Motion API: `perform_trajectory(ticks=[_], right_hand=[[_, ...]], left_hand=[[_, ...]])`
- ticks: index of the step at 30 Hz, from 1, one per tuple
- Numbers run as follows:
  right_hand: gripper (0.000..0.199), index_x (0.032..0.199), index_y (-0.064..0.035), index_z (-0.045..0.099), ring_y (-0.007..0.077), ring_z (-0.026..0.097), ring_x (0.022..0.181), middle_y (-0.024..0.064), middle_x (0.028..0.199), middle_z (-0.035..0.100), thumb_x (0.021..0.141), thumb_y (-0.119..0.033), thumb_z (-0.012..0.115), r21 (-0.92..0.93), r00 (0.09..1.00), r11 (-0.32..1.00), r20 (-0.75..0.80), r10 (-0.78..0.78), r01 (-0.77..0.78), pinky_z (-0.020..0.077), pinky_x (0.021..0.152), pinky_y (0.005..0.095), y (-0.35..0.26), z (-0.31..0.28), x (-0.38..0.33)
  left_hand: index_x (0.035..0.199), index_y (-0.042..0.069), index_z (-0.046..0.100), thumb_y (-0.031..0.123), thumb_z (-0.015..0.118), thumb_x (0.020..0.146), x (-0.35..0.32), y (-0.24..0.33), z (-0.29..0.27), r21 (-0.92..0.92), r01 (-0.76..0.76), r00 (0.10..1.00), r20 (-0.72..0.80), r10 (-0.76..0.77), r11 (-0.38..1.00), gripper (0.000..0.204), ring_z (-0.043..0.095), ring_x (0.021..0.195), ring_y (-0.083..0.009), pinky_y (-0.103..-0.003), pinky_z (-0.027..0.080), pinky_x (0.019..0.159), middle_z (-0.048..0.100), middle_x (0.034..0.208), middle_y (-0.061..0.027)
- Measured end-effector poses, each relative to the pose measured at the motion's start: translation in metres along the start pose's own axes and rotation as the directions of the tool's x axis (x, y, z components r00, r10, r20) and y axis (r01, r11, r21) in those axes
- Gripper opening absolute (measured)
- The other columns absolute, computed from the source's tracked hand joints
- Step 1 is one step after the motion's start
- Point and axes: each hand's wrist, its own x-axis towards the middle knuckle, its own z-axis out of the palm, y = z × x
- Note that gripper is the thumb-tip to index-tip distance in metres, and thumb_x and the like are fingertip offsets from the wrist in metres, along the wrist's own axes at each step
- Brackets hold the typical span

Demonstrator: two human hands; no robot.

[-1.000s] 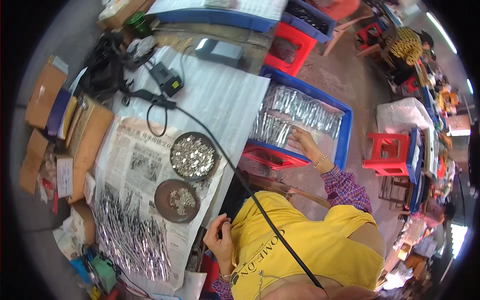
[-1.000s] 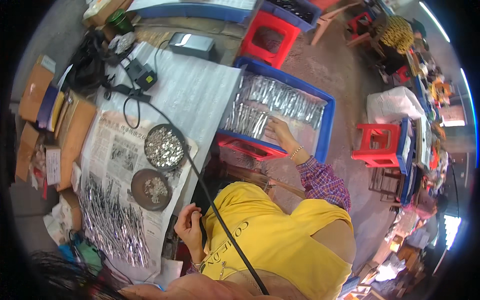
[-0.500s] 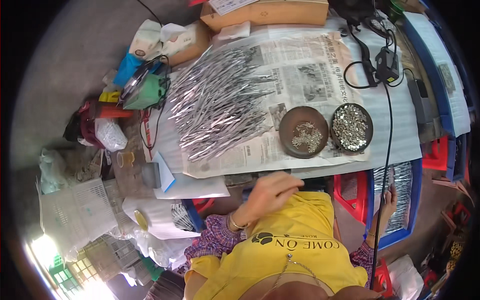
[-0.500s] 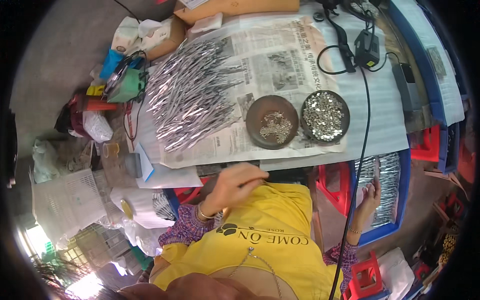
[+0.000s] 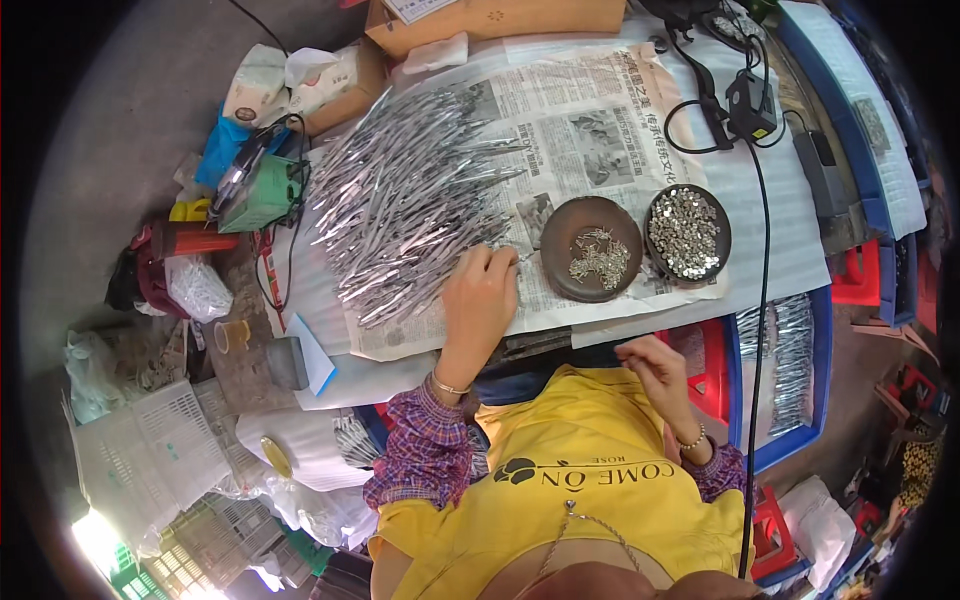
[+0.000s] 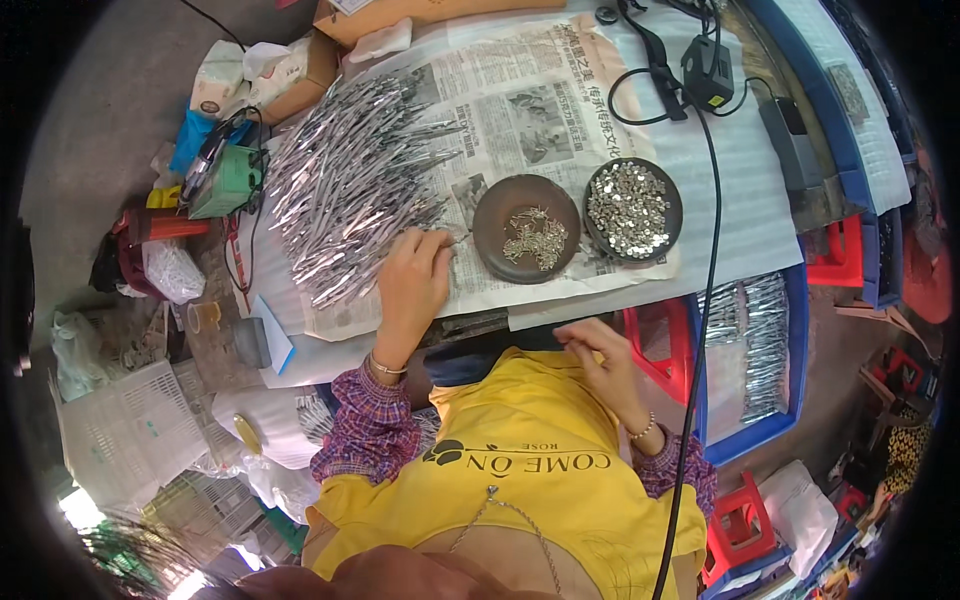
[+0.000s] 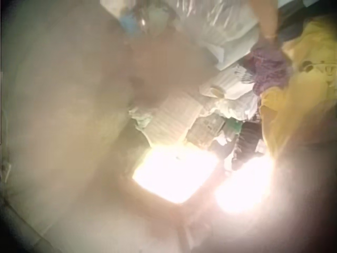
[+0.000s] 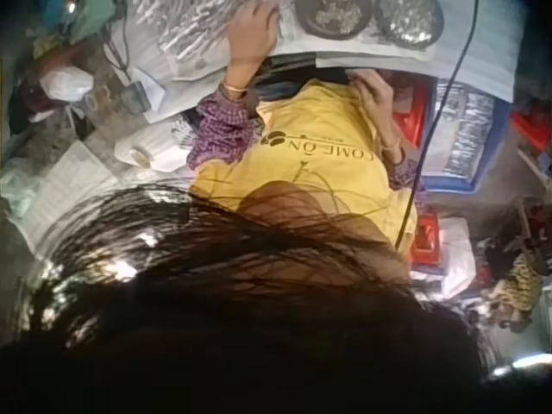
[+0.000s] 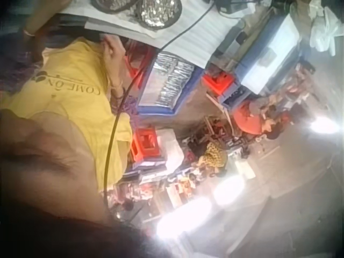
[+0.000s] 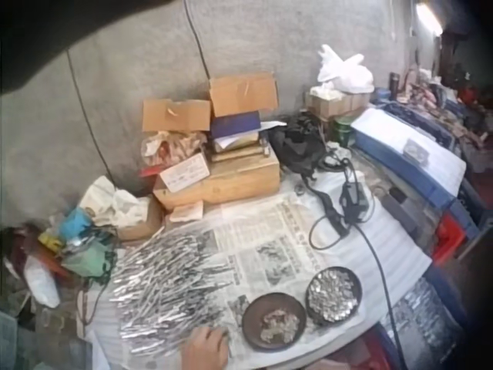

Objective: The person assembles small metal components by picking up parts from bowls on the table and fitting them together by hand.

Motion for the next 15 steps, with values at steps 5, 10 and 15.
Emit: perform_trajectory(ticks=[5, 10, 15], right_hand=[[0.017, 0.092, 0.0016, 0.064, 0.0162, 0.06, 0.075, 0.0092, 0.084, 0.063, 0.081, 0.007, 0.053, -0.046, 0.998, 0.998, 0.052, -0.036, 0.038, 0.047, 0.067, 0.025, -0.002, 0.005, 0.004], [0.02, 0.096, 0.0014, 0.063, 0.0173, 0.062, 0.078, 0.0096, 0.087, 0.064, 0.08, 0.007, 0.051, -0.012, 0.997, 1.0, 0.079, 0.004, -0.003, 0.0477, 0.071, 0.0252, -0.006, 0.002, 0.009], [0.019, 0.096, 0.0022, 0.063, 0.0192, 0.063, 0.081, 0.0108, 0.088, 0.064, 0.081, 0.006, 0.053, 0.013, 0.991, 1.0, 0.132, -0.013, 0.011, 0.0486, 0.073, 0.0267, -0.004, 0.002, 0.01]], left_hand=[[0.079, 0.006, 0.058, 0.006, 0.06, 0.074, 0.0, -0.002, 0.003, -0.018, -0.027, 1.0, -0.002, 0.027, 0.999, 0.006, 0.053, 0.074, -0.0265, -0.036, 0.043, 0.061, 0.05, 0.075, -0.0078], [0.075, 0.004, 0.058, 0.0, 0.058, 0.071, 0.007, 0.0, -0.009, -0.156, -0.066, 0.995, -0.083, 0.054, 0.986, 0.006, 0.054, 0.073, -0.0265, -0.034, 0.044, 0.062, 0.056, 0.077, -0.0081], [0.079, 0.002, 0.06, -0.002, 0.058, 0.073, 0.009, -0.004, -0.022, -0.393, 0.088, 0.995, -0.011, -0.1, 0.915, 0.008, 0.058, 0.069, -0.023, -0.029, 0.045, 0.061, 0.061, 0.076, -0.0093]])
